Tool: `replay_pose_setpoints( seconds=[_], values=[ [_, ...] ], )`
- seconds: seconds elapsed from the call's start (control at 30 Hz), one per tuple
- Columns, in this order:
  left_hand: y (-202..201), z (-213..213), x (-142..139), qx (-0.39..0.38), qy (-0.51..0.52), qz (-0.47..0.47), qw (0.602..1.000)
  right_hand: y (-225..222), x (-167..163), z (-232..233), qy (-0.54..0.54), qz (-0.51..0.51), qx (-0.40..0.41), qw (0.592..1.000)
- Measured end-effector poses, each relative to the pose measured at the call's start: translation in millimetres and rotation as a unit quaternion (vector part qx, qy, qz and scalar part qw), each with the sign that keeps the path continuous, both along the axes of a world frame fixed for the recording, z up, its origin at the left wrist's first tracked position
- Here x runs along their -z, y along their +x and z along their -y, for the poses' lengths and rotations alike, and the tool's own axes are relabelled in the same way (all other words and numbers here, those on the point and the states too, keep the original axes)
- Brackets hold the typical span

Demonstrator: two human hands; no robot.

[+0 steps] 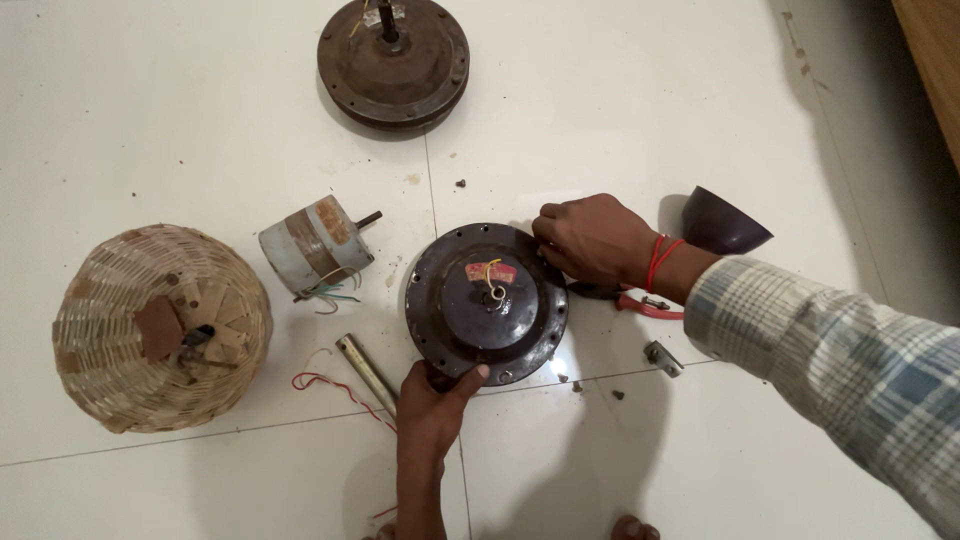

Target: The person assembles a ceiling fan motor housing by inserting and tightening screws into the circular casing. They use pliers to adjust the screws and a screwdriver to tighten them further. The person handles the motor housing, screws, pliers, and screwdriver while working on the floor.

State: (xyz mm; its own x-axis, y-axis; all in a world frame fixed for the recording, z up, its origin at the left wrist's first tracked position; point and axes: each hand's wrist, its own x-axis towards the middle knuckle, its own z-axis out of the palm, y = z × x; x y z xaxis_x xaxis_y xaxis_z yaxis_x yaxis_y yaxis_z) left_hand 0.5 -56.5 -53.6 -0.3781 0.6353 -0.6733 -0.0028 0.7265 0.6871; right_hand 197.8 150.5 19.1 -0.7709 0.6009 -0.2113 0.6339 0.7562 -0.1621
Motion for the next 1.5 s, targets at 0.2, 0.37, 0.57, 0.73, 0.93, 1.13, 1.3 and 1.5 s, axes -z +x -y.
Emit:
replay_pose_setpoints(
  seconds=[0.2,0.37,0.57,0.73,0.93,1.13,1.3,1.5],
  values=[
    [0,0,-2,-0.003,0.014,0.004,1.0,2,1,-3,-0.004,0.016,-0.01,1.0],
    [1,-1,-7,-0.007,-0.001,0.006,1.0,-2,4,-7,0.007,0.04,-0.045,0.998],
    [2,-1,-8,-0.018,0.011,0.011,1.0,-8,9,-13,-0.011,0.08,-0.029,0.996],
    [1,-1,-6,-0.011,0.006,0.004,1.0,-14,15,-15,0.012,0.092,-0.027,0.995],
    [1,-2,-6,-0.015,0.01,0.002,1.0,-20,20,-17,-0.001,0.123,-0.006,0.992],
    [1,-3,-8,-0.008,0.001,0.001,1.0,-25,27,-9,-0.04,0.131,0.146,0.98],
    [0,-2,-9,-0.009,0.012,0.011,1.0,-25,38,-11,-0.168,0.087,0.331,0.925],
    [0,-2,-3,-0.005,0.019,0.001,1.0,-7,53,-15,-0.351,-0.046,0.471,0.808]
  ],
)
